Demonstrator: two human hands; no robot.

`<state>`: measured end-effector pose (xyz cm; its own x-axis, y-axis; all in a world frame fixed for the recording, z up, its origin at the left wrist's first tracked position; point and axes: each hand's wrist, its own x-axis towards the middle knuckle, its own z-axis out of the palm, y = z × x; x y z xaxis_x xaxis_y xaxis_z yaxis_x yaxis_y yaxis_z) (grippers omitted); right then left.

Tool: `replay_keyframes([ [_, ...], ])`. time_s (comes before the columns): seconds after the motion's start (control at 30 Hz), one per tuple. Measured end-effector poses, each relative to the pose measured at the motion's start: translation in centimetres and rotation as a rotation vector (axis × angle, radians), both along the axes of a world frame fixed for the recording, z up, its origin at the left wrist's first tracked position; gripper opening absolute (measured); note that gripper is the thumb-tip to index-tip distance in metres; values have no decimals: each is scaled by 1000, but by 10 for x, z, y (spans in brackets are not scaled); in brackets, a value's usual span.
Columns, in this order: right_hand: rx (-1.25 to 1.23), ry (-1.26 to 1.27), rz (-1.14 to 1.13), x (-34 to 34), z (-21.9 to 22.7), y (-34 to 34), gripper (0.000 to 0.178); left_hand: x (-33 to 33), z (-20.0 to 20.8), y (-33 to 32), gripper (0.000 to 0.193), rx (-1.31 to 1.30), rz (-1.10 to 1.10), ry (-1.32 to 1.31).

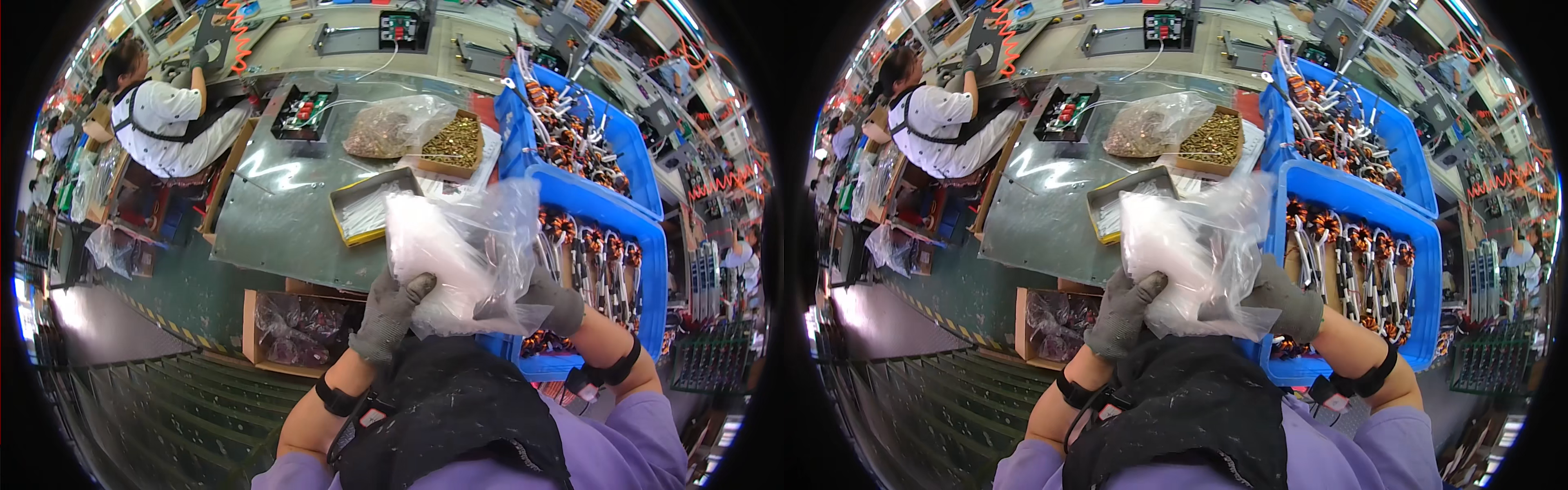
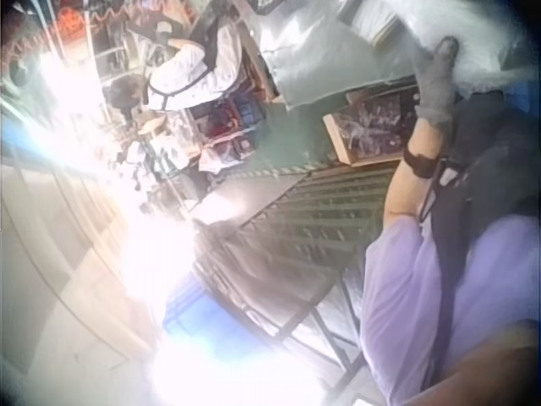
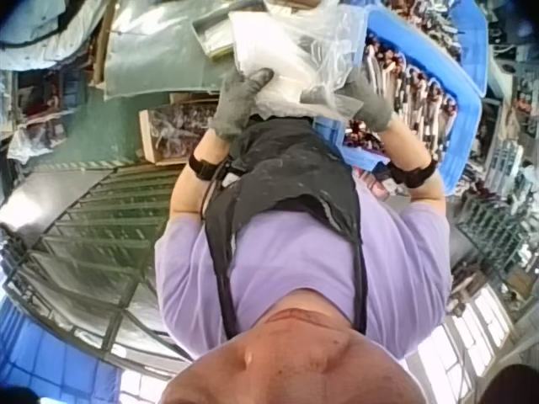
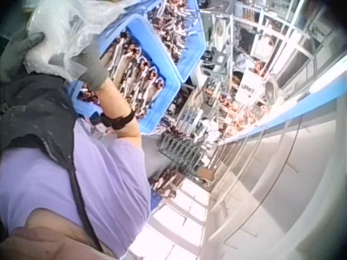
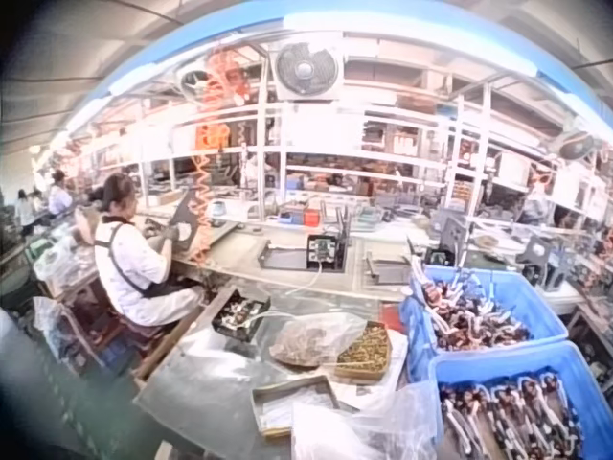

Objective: Gather components and secure wires in a large electronics assembly in a blue bin.

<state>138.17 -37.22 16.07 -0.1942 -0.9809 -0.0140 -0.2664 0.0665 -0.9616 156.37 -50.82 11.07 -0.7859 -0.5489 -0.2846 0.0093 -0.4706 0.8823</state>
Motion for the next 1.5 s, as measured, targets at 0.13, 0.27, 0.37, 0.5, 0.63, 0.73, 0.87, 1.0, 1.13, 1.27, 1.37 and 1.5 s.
replay_keyframes([
  [0.13, 118, -88, 70, 4, -23, 8, 87, 0, -2, 3, 41, -165, 39, 33],
  [0.27, 114, 381, 221, 9, -51, 18, 72, 0, -4, 5, 55, -610, -91, -205],
  [0.37, 117, 457, 147, 11, -67, 18, 61, -2, -8, -1, 62, -551, -127, -153],
  [0.5, 180, -130, 19, 6, -70, 1, 58, -5, -15, -19, 70, -141, -135, -60],
  [0.63, 424, -828, -252, 8, -60, -28, 63, 2, -21, -46, 67, 68, -111, 30],
  [0.73, 300, -952, -26, -2, -48, -51, 68, 6, -23, -67, 61, 46, -51, 130],
  [0.87, 398, -439, 336, -32, -51, -102, 64, 0, -28, -103, 58, -45, 34, 6],
  [1.0, 384, -207, 528, -64, -73, -162, 53, -6, -43, -140, 55, -252, 129, -34],
  [1.13, 346, 16, 495, -76, -99, -203, 44, -7, -65, -171, 52, -203, 256, -60],
  [1.27, 329, -488, 409, -57, -122, -225, 38, -7, -74, -183, 56, 85, 423, 144],
  [1.37, 323, -641, 336, -40, -134, -237, 52, -16, -77, -175, 61, 373, 391, 225],
  [1.5, 252, -805, 206, -34, -139, -235, 53, -35, -90, -170, 58, 415, 332, 179],
])
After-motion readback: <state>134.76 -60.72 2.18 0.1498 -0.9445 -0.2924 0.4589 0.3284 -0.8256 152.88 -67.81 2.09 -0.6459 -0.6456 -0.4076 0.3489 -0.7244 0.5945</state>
